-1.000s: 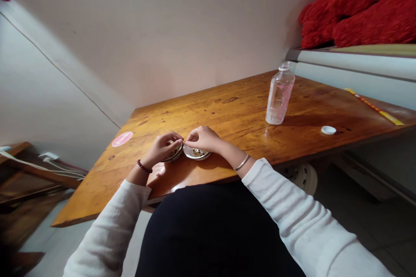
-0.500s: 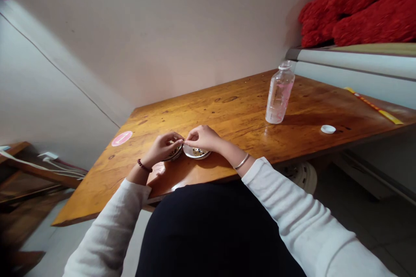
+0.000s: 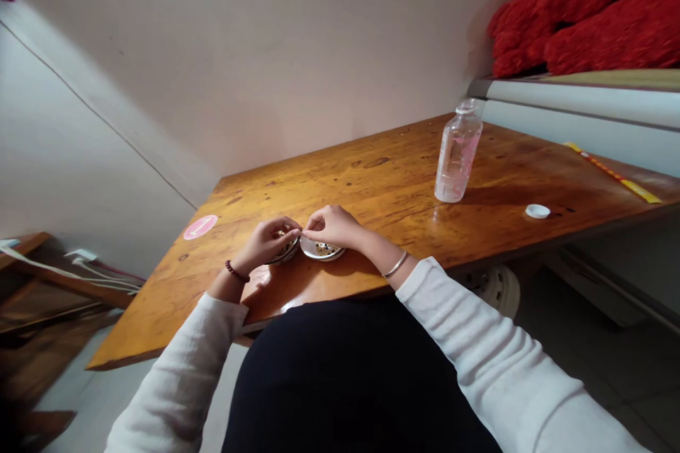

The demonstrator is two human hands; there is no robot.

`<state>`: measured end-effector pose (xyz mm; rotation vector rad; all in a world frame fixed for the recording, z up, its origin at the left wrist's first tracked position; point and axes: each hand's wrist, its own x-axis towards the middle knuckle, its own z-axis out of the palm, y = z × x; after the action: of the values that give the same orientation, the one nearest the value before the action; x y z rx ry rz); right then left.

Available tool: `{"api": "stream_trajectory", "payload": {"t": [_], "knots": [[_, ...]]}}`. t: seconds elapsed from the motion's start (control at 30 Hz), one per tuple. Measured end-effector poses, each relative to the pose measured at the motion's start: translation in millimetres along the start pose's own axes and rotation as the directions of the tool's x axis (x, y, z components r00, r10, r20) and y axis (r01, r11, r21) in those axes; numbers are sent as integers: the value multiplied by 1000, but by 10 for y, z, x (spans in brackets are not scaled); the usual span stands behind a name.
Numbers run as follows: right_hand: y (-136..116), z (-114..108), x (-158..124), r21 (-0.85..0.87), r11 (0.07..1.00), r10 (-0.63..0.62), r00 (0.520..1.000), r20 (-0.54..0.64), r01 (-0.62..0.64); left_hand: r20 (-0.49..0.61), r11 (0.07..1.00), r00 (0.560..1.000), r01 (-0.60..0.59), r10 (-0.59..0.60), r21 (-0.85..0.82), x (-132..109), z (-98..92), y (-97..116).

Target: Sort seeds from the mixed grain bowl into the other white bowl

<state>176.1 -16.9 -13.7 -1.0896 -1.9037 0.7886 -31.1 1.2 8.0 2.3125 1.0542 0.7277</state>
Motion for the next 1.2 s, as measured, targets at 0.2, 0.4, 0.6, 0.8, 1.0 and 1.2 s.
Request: {"api": "stream_trajectory", "payload": {"t": [0.2, 0.4, 0.6, 0.8, 1.0, 1.2], "knots": [[-6, 1, 1, 1, 1000, 4, 1000, 1, -4, 4, 1000, 1000, 5, -5, 11, 2, -1, -7], [11, 10, 9, -4, 1000, 7, 1000, -4, -7, -6, 1000, 1000, -12, 12, 19, -5, -10, 8], [35, 16, 19, -1, 1000, 12, 1000, -12, -12, -14, 999, 1000, -22, 22, 27, -5, -8, 19], [18, 14, 15, 6, 1000, 4, 1000, -18, -4, -24, 999, 999, -27, 28, 28, -5, -1, 7], [12, 18, 9, 30, 1000, 1, 1000, -15, -1, -6, 999, 1000, -20, 20, 27, -8, 2, -10], [19, 14, 13, 32, 999, -5, 1000, -9, 5, -24, 999, 999, -31, 31, 12, -2, 9, -39]]}}
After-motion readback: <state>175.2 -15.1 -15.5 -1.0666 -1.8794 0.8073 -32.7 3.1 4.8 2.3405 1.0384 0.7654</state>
